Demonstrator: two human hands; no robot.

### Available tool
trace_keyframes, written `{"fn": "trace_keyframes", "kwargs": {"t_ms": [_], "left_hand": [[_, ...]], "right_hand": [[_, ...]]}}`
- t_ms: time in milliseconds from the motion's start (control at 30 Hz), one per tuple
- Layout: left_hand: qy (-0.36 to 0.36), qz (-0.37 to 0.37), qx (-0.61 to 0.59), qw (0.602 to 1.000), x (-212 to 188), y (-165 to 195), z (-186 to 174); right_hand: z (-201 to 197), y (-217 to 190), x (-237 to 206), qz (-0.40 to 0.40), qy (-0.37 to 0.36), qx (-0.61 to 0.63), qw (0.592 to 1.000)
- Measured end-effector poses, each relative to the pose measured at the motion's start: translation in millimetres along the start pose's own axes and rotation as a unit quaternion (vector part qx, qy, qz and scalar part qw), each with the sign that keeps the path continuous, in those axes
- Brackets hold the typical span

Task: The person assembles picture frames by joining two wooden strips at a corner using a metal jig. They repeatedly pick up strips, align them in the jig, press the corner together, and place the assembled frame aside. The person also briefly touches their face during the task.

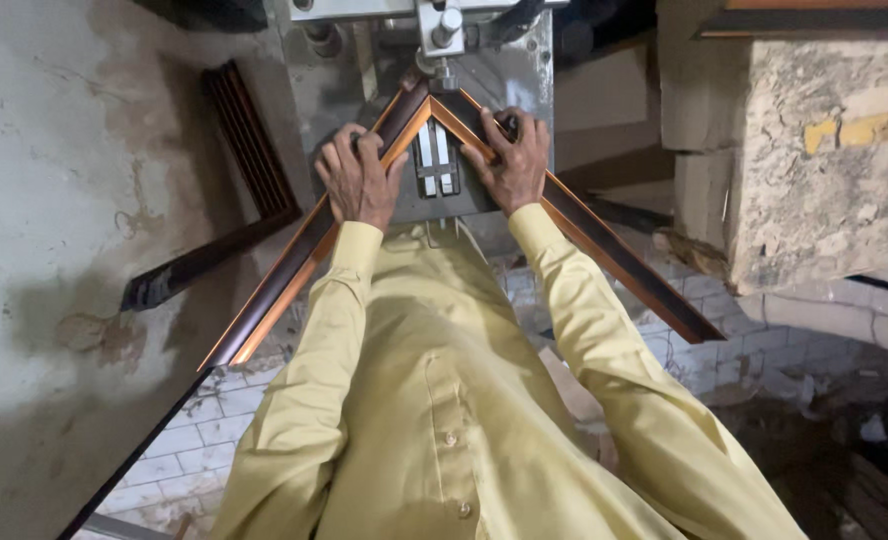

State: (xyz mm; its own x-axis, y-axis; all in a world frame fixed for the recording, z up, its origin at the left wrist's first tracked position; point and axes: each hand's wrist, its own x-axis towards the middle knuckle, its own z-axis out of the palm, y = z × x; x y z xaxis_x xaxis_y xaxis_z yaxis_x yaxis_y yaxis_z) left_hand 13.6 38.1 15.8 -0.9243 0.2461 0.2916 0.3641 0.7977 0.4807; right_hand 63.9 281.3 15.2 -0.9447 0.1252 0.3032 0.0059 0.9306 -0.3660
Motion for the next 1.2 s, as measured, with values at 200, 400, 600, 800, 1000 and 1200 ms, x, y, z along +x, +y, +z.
{"fn": "trace_keyframes", "kwargs": {"t_ms": [200,400,600,800,1000,1200], "left_hand": [[-0.026,-0.002,0.007,1.0,12.1,-4.5,7.9],[-0.034,-0.007,0.044,0.998,46.3,-9.6,13.0],[-0.064,-0.035,0.008,0.997,54.8,-14.5,7.1],[0.001,-0.094,0.071,0.993,-20.3,-41.9,-72.1],[-0.066,-0.136,0.083,0.985,-68.5,-63.9,-87.5],[-0.043,-0.129,0.079,0.988,-65.7,-64.5,-79.0]], "right_hand": [[4.1,5.4,5.6,-0.017,0.022,0.003,1.0],[16.1,12.9,41.5,0.01,0.002,0.004,1.0],[25.8,18.4,41.1,-0.014,0.029,-0.079,0.996],[25.1,18.6,40.3,0.012,0.006,-0.034,0.999],[18.4,10.8,43.5,0.009,0.027,-0.045,0.999],[17.0,7.5,42.6,0.023,0.007,-0.024,0.999]]}}
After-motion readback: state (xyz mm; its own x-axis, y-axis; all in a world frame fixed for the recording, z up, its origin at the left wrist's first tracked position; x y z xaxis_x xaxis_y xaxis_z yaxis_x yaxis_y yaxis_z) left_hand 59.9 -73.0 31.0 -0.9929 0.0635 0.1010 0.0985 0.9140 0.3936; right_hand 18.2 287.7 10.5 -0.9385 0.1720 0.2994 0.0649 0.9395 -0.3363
